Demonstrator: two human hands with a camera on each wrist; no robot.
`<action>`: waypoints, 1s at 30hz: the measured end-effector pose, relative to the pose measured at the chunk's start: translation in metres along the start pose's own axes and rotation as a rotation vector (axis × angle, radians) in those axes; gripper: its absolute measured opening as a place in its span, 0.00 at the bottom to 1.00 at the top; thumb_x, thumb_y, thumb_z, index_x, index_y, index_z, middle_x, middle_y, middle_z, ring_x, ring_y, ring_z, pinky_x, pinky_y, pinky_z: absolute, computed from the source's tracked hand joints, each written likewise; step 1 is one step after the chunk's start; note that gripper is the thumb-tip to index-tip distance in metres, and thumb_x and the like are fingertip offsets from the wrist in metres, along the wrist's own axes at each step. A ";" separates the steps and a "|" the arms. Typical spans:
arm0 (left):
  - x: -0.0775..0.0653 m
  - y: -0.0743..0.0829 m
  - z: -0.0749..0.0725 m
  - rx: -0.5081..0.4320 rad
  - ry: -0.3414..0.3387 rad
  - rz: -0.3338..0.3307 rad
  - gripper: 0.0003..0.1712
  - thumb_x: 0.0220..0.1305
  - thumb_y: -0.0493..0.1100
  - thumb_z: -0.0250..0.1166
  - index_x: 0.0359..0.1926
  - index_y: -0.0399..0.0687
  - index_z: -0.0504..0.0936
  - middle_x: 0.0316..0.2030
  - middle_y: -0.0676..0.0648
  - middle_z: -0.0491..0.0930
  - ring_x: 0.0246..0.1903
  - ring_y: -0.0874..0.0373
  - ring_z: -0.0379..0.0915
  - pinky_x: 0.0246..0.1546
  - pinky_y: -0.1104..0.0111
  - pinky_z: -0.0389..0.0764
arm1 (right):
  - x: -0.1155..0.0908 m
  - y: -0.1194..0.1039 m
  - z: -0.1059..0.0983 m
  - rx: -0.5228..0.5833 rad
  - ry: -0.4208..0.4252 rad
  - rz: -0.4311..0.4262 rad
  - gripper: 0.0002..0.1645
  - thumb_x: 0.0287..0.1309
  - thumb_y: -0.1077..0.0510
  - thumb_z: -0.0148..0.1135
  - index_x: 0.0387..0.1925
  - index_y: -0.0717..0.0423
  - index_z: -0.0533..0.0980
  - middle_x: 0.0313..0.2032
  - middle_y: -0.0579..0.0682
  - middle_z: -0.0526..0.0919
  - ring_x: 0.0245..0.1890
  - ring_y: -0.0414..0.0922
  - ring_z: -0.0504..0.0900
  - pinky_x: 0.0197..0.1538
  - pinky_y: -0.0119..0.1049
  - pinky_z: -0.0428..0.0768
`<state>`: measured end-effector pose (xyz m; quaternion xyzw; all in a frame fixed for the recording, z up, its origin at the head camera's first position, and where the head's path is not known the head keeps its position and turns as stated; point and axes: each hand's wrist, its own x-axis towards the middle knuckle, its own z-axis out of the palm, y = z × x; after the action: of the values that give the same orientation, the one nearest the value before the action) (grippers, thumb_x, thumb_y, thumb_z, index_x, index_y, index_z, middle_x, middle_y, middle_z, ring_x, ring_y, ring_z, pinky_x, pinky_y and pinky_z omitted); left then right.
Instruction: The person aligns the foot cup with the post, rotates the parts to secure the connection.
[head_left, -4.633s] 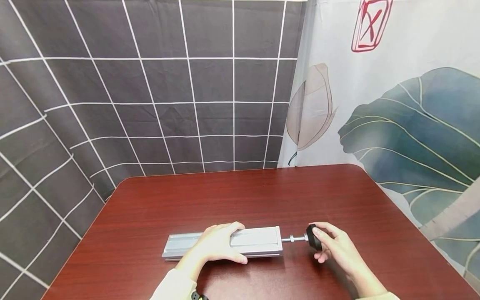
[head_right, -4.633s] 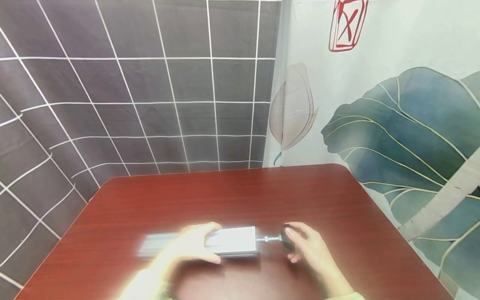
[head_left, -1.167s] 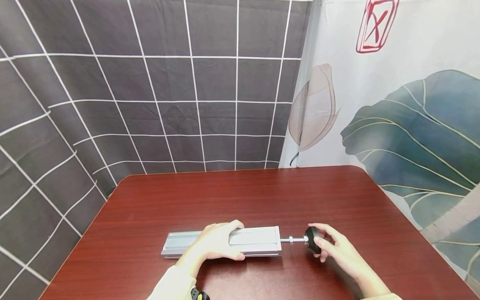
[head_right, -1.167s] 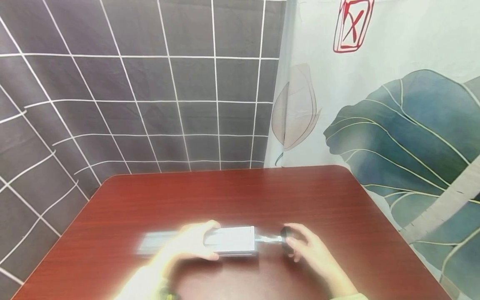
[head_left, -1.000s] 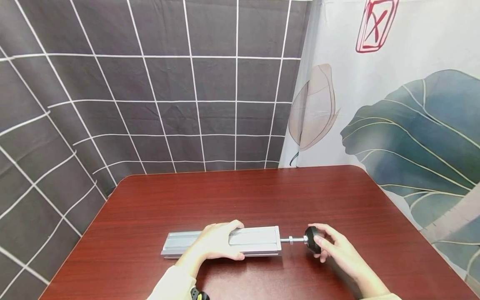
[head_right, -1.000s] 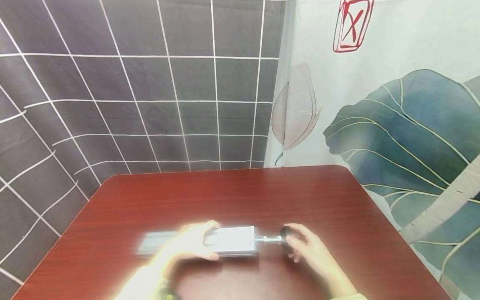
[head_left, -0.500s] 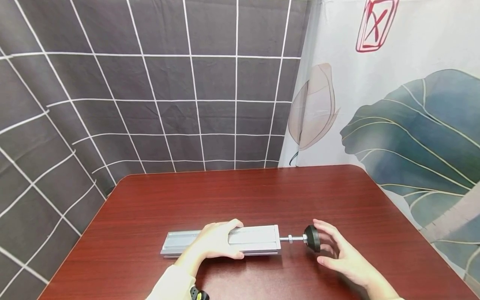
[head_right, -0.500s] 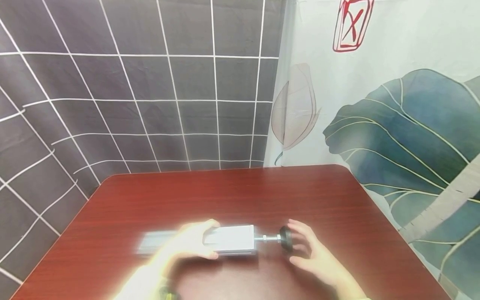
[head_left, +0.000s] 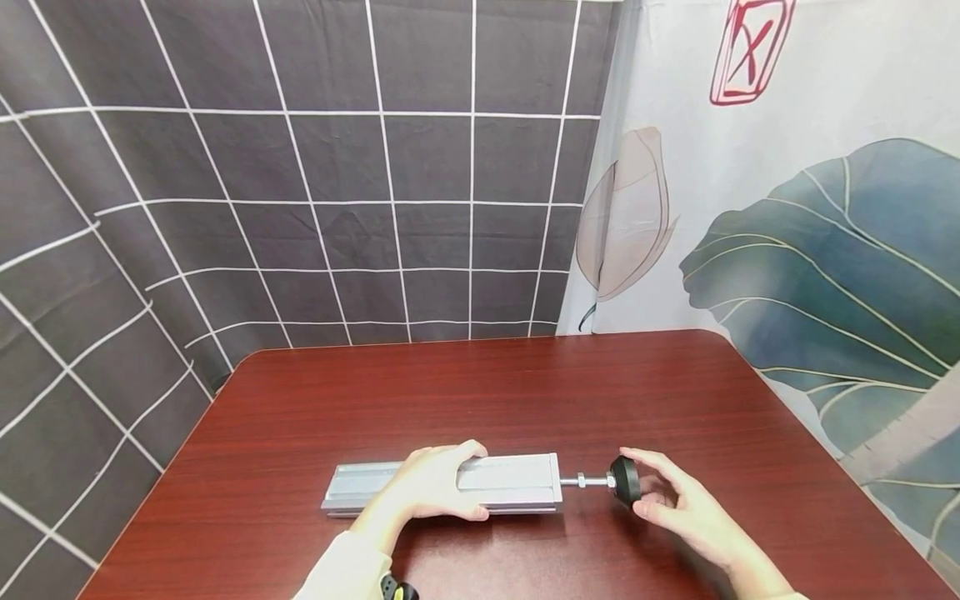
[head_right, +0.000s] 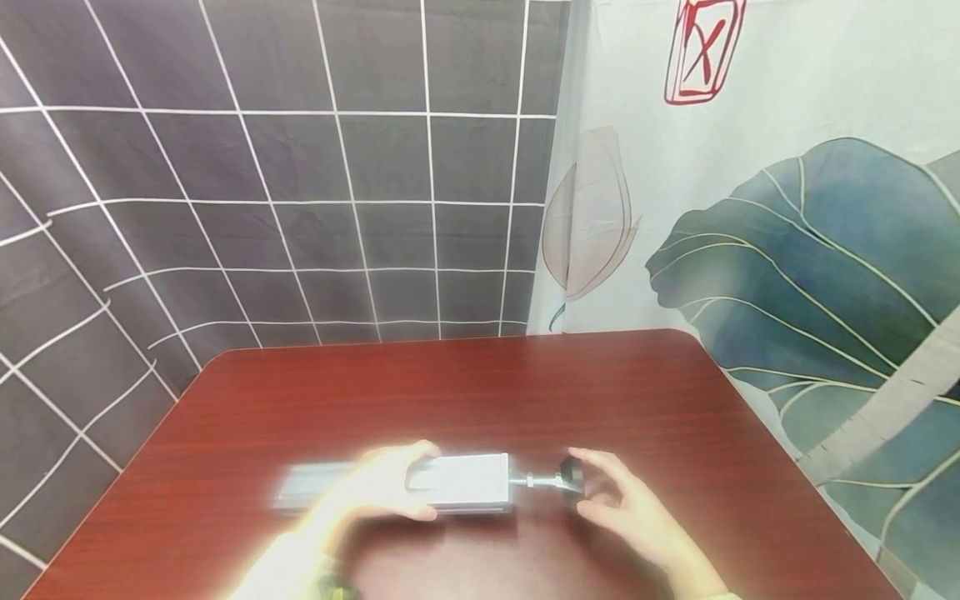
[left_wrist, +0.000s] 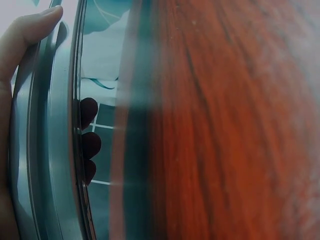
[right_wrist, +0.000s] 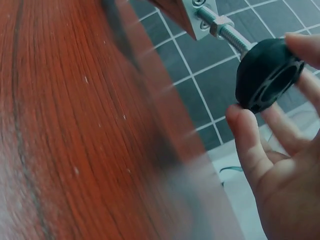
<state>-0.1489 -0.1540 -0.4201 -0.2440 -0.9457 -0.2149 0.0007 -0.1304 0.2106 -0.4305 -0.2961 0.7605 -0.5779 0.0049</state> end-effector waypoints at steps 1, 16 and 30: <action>0.000 0.000 0.000 -0.001 -0.002 0.001 0.41 0.31 0.69 0.69 0.51 0.64 0.73 0.43 0.60 0.80 0.41 0.63 0.77 0.42 0.61 0.72 | 0.000 0.000 0.001 -0.005 0.017 0.032 0.32 0.54 0.72 0.57 0.62 0.59 0.65 0.46 0.45 0.75 0.31 0.44 0.80 0.34 0.33 0.77; 0.000 0.003 -0.002 -0.005 -0.004 0.005 0.40 0.31 0.69 0.69 0.50 0.65 0.73 0.43 0.61 0.80 0.40 0.63 0.77 0.42 0.60 0.72 | 0.004 -0.003 0.006 0.033 0.073 0.200 0.21 0.64 0.66 0.49 0.58 0.63 0.67 0.36 0.57 0.75 0.21 0.55 0.79 0.26 0.41 0.79; -0.001 0.002 -0.002 -0.008 -0.002 -0.009 0.40 0.32 0.69 0.69 0.51 0.64 0.73 0.44 0.60 0.80 0.42 0.62 0.76 0.43 0.60 0.72 | -0.004 0.009 -0.003 0.135 -0.121 -0.101 0.49 0.47 0.81 0.57 0.68 0.65 0.47 0.67 0.46 0.57 0.58 0.39 0.69 0.53 0.28 0.70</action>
<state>-0.1477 -0.1536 -0.4180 -0.2400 -0.9459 -0.2184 -0.0019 -0.1317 0.2165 -0.4386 -0.3674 0.7024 -0.6082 0.0417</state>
